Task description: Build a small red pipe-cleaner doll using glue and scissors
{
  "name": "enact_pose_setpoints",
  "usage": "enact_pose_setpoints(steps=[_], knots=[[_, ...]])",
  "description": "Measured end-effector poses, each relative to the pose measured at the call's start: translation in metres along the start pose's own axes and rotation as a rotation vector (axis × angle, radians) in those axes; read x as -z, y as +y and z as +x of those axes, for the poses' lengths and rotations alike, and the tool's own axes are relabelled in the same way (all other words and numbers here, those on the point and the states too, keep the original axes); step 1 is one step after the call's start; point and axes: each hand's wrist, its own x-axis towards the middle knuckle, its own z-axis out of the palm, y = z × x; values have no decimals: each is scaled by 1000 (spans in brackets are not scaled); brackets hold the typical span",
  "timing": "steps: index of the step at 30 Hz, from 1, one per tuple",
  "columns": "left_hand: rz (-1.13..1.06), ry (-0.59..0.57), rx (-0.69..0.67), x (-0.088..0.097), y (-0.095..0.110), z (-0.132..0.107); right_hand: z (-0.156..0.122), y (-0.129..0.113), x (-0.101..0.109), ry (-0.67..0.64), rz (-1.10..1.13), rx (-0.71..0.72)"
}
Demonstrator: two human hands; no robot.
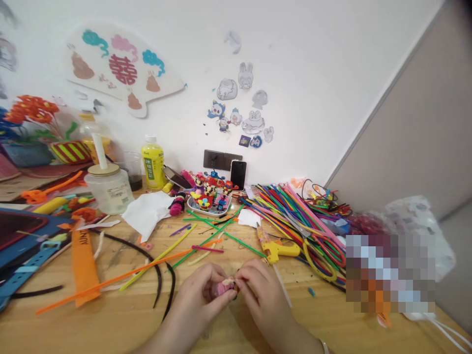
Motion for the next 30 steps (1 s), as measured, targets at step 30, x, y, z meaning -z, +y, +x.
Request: enact_pose_setpoints(steps=[30], knots=[[137,-59,-134,4,-3,0,5,9,12,-154,156,-32]])
